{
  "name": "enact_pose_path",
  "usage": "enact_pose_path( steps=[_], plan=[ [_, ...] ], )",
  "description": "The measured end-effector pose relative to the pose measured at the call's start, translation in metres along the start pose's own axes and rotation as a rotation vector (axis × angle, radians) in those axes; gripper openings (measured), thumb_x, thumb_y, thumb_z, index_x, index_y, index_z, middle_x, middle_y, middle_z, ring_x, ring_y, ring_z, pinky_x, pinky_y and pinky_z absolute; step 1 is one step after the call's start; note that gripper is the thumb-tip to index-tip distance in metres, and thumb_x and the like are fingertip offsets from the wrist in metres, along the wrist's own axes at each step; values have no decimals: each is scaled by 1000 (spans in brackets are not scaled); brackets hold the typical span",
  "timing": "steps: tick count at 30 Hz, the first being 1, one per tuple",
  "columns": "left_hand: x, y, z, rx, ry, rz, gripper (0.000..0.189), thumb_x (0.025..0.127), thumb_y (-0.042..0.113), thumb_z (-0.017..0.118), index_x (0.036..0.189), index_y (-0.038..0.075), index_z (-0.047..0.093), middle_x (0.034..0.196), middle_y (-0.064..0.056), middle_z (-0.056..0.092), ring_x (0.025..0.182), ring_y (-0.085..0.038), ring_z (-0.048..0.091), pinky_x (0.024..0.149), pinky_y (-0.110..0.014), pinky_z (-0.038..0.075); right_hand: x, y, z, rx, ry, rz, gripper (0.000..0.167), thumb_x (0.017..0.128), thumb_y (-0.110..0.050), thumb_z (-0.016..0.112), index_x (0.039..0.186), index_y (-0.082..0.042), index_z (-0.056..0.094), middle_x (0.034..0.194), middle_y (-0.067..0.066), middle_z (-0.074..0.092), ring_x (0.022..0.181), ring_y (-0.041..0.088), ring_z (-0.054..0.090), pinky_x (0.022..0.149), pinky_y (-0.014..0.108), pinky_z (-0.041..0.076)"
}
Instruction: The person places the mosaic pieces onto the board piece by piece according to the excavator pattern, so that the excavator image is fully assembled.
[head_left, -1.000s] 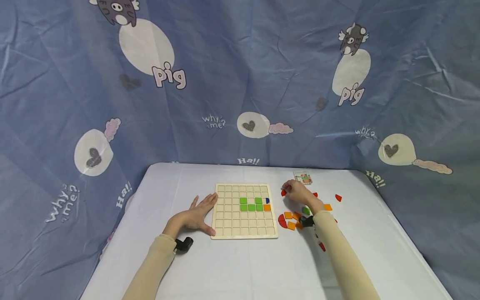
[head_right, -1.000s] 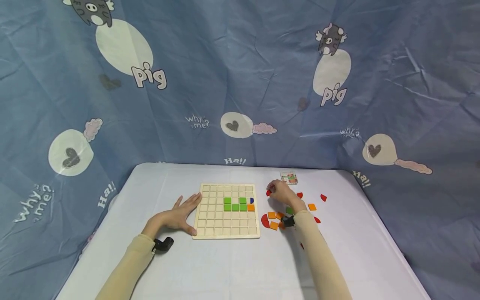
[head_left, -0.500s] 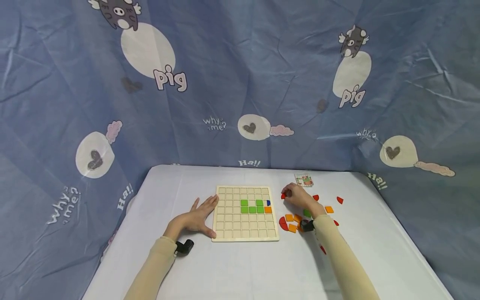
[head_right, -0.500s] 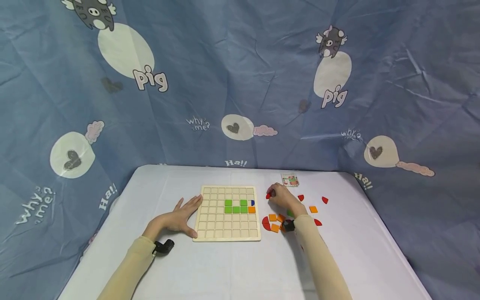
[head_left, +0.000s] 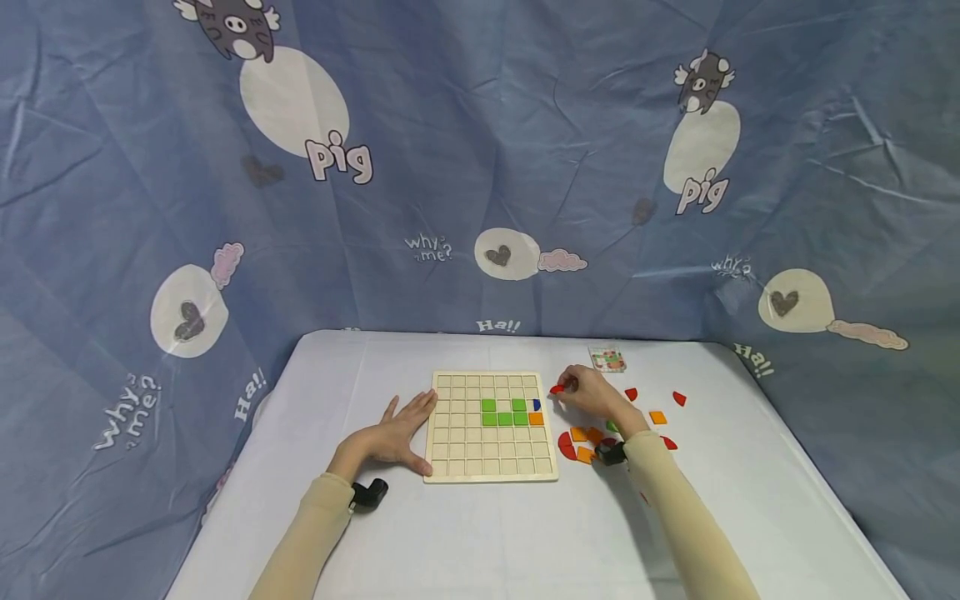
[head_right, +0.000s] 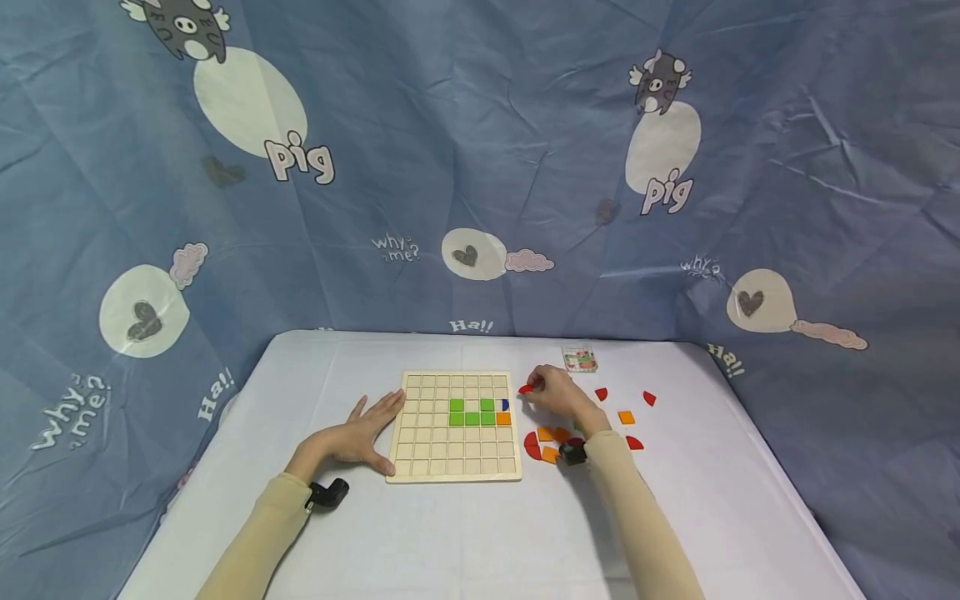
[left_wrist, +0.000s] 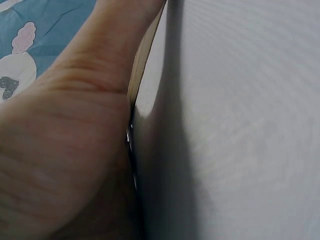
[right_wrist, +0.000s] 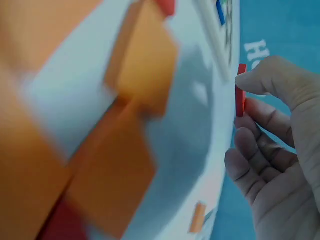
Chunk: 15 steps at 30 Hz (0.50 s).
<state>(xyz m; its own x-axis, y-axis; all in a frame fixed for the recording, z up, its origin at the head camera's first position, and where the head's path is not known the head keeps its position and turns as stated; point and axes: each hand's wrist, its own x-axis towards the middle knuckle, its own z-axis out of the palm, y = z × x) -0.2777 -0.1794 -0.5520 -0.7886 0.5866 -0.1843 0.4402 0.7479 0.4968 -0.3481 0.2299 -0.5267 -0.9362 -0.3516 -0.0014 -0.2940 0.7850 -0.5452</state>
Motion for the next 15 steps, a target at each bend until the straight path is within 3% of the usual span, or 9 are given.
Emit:
enact_pose_path(
  steps=[6, 15],
  plan=[
    [0, -1, 0, 4, -4, 3, 133, 63, 64, 79, 155, 6, 2, 164, -10, -5, 151, -30, -4, 116, -61, -13, 6, -28, 9, 24, -4, -107, 15, 83, -20, 74, 94, -13, 67, 88, -2, 63, 77, 12, 54, 66, 26, 48],
    [2, -2, 1, 23, -6, 0, 134, 63, 66, 78, 155, 7, 1, 164, -8, -6, 151, -29, -5, 116, -61, -13, 17, -61, 34, -7, -84, -238, 16, 83, -20, 76, 96, -13, 68, 91, -4, 63, 79, 7, 57, 70, 22, 52]
  ],
)
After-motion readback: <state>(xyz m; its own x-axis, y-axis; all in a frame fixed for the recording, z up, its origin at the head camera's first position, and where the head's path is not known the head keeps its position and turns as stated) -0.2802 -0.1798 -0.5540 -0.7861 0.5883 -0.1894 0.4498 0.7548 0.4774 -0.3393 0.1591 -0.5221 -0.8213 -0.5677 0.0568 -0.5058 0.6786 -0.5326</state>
